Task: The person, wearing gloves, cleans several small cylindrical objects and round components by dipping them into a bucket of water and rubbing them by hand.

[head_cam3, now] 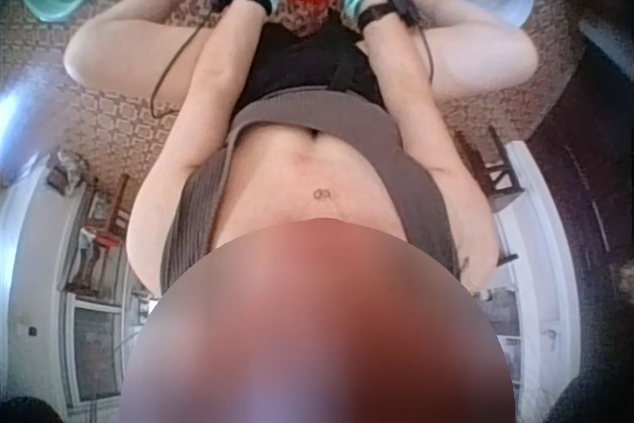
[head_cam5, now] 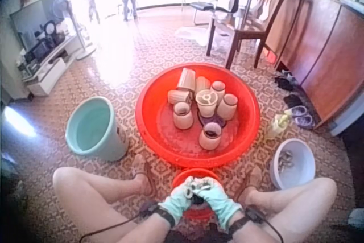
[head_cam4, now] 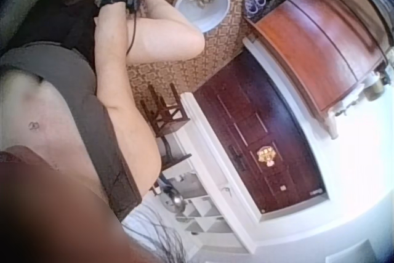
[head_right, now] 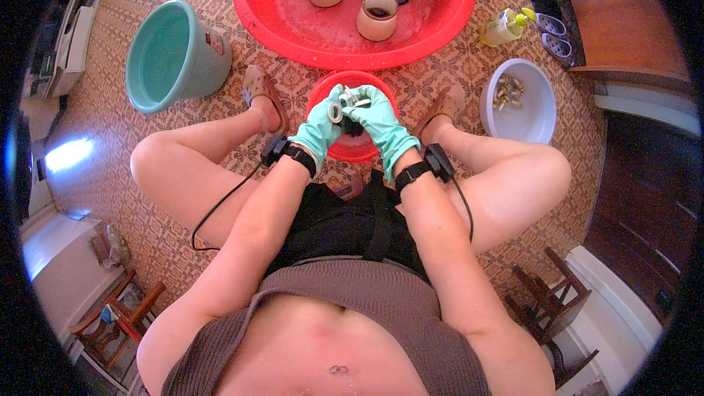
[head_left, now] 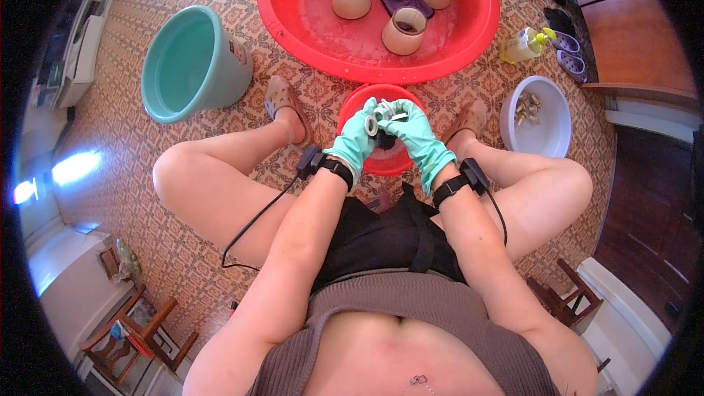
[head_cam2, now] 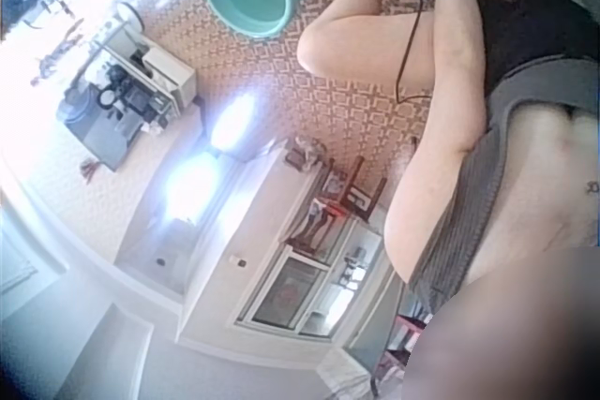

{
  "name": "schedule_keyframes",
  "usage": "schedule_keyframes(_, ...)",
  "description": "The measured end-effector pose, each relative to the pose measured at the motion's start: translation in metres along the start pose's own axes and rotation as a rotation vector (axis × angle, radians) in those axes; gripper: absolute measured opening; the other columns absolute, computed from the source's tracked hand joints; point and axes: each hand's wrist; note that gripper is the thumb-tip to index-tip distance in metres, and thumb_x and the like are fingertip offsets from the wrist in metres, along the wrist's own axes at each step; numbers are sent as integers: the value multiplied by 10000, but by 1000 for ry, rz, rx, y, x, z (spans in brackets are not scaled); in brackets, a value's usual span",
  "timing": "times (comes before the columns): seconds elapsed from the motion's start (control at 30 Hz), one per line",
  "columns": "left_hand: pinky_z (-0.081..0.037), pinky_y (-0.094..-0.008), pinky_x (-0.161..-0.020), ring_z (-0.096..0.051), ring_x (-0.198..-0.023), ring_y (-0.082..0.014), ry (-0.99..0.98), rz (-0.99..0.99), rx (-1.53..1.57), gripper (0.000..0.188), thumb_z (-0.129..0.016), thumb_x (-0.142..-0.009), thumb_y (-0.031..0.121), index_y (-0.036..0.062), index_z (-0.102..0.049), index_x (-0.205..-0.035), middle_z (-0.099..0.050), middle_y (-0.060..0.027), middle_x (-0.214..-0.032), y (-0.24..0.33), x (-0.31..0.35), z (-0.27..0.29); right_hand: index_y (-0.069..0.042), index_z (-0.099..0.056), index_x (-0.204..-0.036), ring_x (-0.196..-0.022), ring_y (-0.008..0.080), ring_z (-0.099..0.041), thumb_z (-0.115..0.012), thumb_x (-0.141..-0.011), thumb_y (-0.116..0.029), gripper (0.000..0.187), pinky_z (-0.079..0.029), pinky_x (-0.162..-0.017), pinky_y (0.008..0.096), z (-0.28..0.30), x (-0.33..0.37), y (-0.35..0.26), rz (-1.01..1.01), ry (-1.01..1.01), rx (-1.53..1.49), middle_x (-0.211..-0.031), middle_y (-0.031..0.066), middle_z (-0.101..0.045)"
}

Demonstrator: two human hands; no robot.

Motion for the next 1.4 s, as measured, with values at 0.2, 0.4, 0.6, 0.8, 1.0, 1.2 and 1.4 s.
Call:
schedule_keyframes(0.2,-516,-314,-575,-626,-647,-195,174,-79,-260,489,-450,-955,485,37,-645,-922,-670,-89,-801,6,0,8,-93,-577,-1023,-781,79,-577,-728,-769,-75,296,-476,-678,232,-14,7,-3,-78,-142,-47,-916,-5,-616)
schedule_keyframes(0.4,-510,-307,-568,-616,-629,-181,248,-161,-352,542,-436,-951,517,29,-657,-873,-664,-87,-767,10,4,-12,-114,-581,-1008,-791,60,-570,-716,-787,-109,259,-461,-663,216,-10,7,-16,-123,-281,-150,-923,-28,-612)
schedule_keyframes(0.6,-480,-290,-537,-586,-595,-149,194,-244,-486,556,-439,-947,530,29,-670,-868,-652,-62,-732,14,10,-21,-98,-624,-1006,-755,72,-590,-689,-805,-112,211,-464,-652,212,-10,3,-17,-144,-191,-185,-898,-12,-647)
schedule_keyframes(0.8,-491,-256,-652,-609,-736,-119,-72,44,-342,286,-577,-928,325,70,-666,-1022,-670,-5,-911,27,23,-29,-83,-619,-1008,-702,85,-594,-699,-815,-105,209,-470,-608,214,14,-3,-4,-54,-111,-220,-877,-1,-656)
schedule_keyframes(1.0,-496,-297,-850,-608,-952,-163,-219,19,-389,334,-603,-904,242,57,-589,-1183,-637,-37,-1105,37,31,-21,-78,-610,-1039,-752,90,-611,-701,-804,-51,253,-484,-639,215,13,-4,0,-32,-62,-298,-924,8,-650)
schedule_keyframes(1.2,-500,-330,-903,-609,-1012,-181,-233,-40,-463,352,-572,-914,208,42,-559,-1224,-625,-55,-1152,38,32,-26,-63,-594,-1078,-766,89,-608,-697,-803,-34,295,-489,-653,217,8,-3,-8,-46,2,-320,-934,11,-646)
schedule_keyframes(1.4,-522,-287,-786,-617,-939,-164,-145,-36,-338,334,-507,-924,187,57,-559,-1227,-636,-53,-1115,42,28,-32,-59,-600,-1078,-730,80,-593,-626,-887,-156,216,-487,-647,215,16,-5,-11,-48,-35,-290,-895,7,-645)
Point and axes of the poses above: each hand's wrist, its own x-axis away from the middle knuckle, its own z-axis out of the back of the hand, y = z × x
